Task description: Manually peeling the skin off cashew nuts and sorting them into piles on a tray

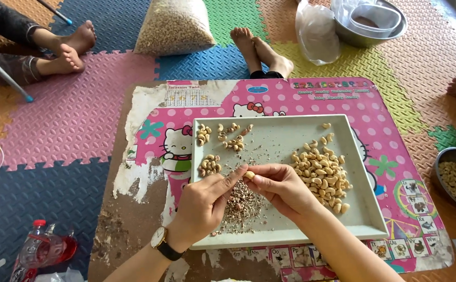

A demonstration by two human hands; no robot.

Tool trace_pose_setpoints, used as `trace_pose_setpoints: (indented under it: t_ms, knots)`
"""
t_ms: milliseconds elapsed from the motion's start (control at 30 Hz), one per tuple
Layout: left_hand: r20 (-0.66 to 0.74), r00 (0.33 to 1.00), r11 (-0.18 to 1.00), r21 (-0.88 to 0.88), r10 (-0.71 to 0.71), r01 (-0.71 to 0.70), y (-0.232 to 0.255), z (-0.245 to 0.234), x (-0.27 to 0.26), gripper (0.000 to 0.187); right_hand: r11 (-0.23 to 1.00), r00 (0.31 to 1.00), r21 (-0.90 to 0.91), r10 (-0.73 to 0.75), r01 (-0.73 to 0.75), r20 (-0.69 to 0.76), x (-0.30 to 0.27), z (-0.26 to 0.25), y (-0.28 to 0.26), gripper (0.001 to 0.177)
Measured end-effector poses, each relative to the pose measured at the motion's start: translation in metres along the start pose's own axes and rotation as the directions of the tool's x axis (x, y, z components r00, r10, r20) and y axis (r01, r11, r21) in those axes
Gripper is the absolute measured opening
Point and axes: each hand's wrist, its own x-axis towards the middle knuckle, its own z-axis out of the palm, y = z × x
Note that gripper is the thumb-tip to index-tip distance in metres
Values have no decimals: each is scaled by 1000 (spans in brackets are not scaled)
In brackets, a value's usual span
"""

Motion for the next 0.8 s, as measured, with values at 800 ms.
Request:
trace_pose_setpoints:
  t_ms: [800]
  knots:
    - [-17, 992, 975, 190, 122, -116, -9, 6, -6, 68, 940, 966, -230, -260, 251, -7, -8, 32, -2, 14]
